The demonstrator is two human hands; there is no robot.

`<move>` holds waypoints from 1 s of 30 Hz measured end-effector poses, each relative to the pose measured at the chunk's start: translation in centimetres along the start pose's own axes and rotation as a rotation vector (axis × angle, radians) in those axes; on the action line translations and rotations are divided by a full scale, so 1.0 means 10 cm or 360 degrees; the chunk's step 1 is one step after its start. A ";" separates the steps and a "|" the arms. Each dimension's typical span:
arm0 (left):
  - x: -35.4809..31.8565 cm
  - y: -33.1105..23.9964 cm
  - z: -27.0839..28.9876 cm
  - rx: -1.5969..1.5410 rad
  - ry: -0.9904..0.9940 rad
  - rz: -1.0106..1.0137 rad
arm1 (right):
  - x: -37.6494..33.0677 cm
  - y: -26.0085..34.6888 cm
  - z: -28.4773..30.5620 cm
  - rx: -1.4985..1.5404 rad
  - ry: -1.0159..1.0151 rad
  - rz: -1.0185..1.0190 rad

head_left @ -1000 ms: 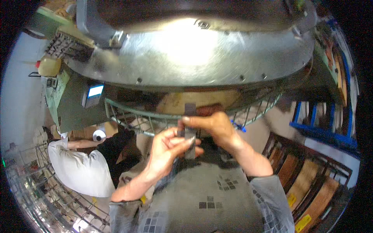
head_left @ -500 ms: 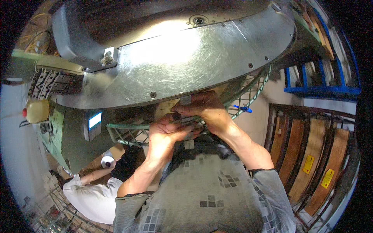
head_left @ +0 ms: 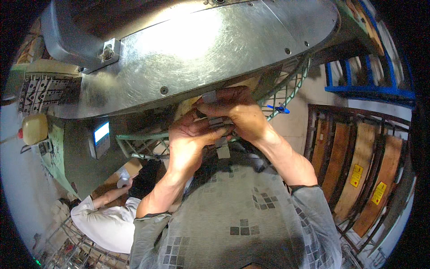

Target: The person repeatedly picks up small metal strips from a wooden tray and inserts them into slots around the rim of a large circular metal component. The person handles the strips one at a time, aligning and pressing them into place along the circumference.

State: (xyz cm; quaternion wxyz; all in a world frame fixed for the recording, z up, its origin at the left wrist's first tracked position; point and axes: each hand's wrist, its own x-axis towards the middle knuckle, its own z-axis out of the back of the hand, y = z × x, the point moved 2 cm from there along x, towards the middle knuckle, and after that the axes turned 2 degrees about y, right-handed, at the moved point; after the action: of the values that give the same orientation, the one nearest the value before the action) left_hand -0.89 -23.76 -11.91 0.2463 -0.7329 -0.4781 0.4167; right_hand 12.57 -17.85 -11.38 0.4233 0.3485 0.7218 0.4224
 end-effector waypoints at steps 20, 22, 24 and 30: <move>-0.21 -0.08 -0.19 0.0362 0.0110 -0.0729 | -0.59 -0.16 0.41 -0.0016 0.0054 0.0268; -0.18 -0.13 -0.21 0.0254 0.0041 -0.0682 | -0.65 -0.19 0.33 -0.0402 0.0169 0.0130; -0.14 -0.21 -0.24 0.0157 -0.0063 -0.0580 | -0.67 -0.20 0.23 -0.0231 0.0408 -0.0024; -0.12 -0.52 -0.36 -0.0038 -0.0044 -0.0386 | -0.81 0.24 0.30 -0.0878 0.0012 0.0522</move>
State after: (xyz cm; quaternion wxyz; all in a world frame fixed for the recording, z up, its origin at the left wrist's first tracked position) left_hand -0.62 -22.53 -5.62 0.2795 -0.6668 -0.5714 0.3883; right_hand 18.89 -22.92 -7.49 0.4255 0.3307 0.5158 0.6660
